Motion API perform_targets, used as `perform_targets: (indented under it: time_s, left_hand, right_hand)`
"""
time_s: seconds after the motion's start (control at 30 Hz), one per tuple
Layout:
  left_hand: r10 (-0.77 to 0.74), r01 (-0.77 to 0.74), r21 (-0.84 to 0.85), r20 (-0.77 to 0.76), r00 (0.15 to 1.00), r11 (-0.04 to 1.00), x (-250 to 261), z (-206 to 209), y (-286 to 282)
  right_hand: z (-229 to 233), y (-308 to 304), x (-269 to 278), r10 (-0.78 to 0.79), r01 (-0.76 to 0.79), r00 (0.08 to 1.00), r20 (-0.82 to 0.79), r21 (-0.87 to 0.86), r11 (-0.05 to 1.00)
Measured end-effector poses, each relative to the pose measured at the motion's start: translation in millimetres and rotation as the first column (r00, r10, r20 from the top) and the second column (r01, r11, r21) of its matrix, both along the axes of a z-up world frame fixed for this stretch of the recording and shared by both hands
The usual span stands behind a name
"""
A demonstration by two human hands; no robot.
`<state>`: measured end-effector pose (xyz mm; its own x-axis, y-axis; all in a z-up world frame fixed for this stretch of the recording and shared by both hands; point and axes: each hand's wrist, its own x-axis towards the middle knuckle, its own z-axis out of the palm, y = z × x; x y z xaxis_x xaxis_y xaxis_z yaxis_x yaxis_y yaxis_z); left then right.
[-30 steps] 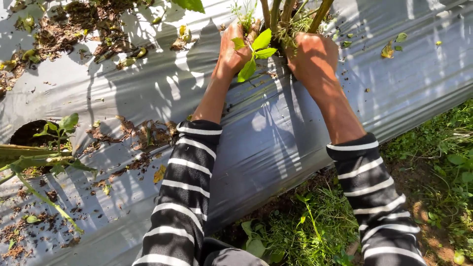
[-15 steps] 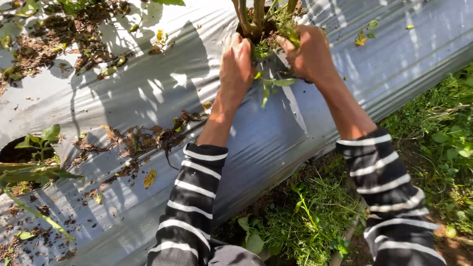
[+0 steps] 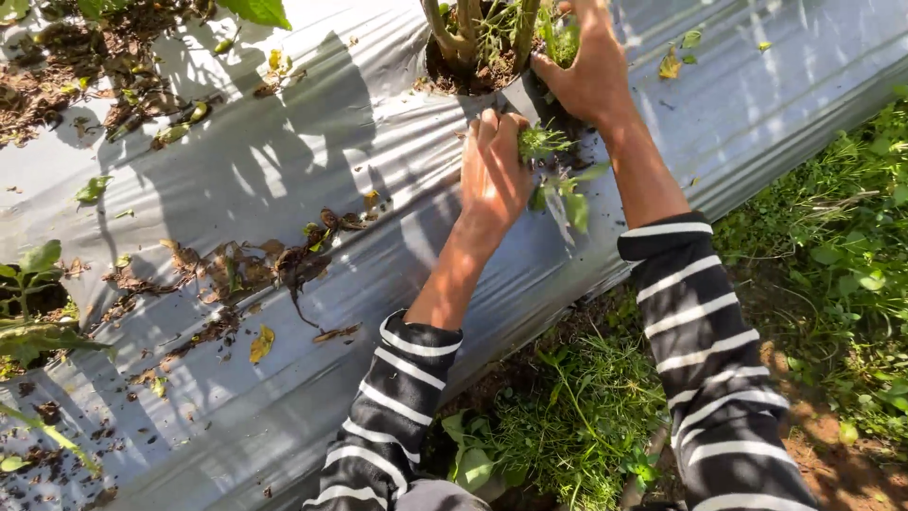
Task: The person uses a sickle to loosen soil and remove weeds from a garden bed. They pull weeds by hand and clear vegetation around plants, including near a plastic-covered row.
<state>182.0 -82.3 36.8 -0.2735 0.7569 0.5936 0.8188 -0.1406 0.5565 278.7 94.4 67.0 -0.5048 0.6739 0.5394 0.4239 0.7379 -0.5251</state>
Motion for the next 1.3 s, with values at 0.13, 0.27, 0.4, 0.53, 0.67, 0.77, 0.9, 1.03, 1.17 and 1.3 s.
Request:
perform_targets:
  time_s: [0.13, 0.27, 0.4, 0.53, 0.67, 0.77, 0.9, 1.03, 1.17, 1.3]
  left_hand:
    - [0.057, -0.056, -0.067, 0.005, 0.998, 0.996, 3.2, 3.7, -1.5]
    - [0.020, -0.019, -0.055, 0.016, 1.000, 0.998, 10.7, 12.2, -17.4]
    - [-0.087, 0.092, -0.042, 0.102, 0.991, 0.995, 30.1, 6.2, -31.1]
    - [-0.404, 0.406, 0.064, 0.326, 0.855, 0.912, 65.6, -22.3, -51.3]
    - [-0.589, 0.582, 0.125, 0.318, 0.743, 0.803, 121.5, -21.5, -75.7]
    - [-0.663, 0.708, -0.427, 0.278, 0.695, 0.563, 128.4, 5.2, -106.4]
    - [-0.847, 0.662, -0.741, 0.278, 0.454, 0.111, 176.7, -78.3, -93.9]
    - [-0.863, 0.514, -0.851, 0.174, 0.475, 0.111, 192.7, -77.9, -84.6]
    - [-0.896, 0.420, -0.906, 0.136, 0.422, 0.060, 211.7, -35.8, -77.6]
    - [-0.925, 0.463, -0.886, 0.146, 0.350, 0.036, 235.5, -32.5, -79.6]
  right_hand:
    - [-13.8, 15.0, -6.9, 0.024, -0.047, 0.980, 0.198, 0.111, 0.993]
    - [-10.0, -10.9, 17.1, 0.020, -0.053, 0.978, 0.206, 0.158, 0.986]
    - [10.3, -70.9, 71.3, 0.157, -0.124, 0.960, 0.231, -0.154, 0.980]
    - [13.2, -136.8, 136.3, 0.099, 0.006, 0.932, 0.348, -0.289, 0.957]
    - [-7.8, -203.9, 191.8, 0.036, 0.132, 0.920, 0.390, -0.396, 0.909]
    - [-30.1, -254.3, 221.6, 0.007, 0.280, 0.896, 0.443, -0.580, 0.765]
    - [-53.1, -314.8, 255.2, -0.057, 0.440, 0.870, 0.490, -0.718, 0.540]
    - [-45.3, -353.5, 270.8, -0.096, 0.550, 0.831, 0.548, -0.784, 0.289]
    - [-40.2, -382.8, 281.9, -0.236, 0.602, 0.798, 0.554, -0.752, 0.270]
    - [-45.4, -403.1, 304.5, -0.390, 0.648, 0.749, 0.536, -0.717, 0.257]
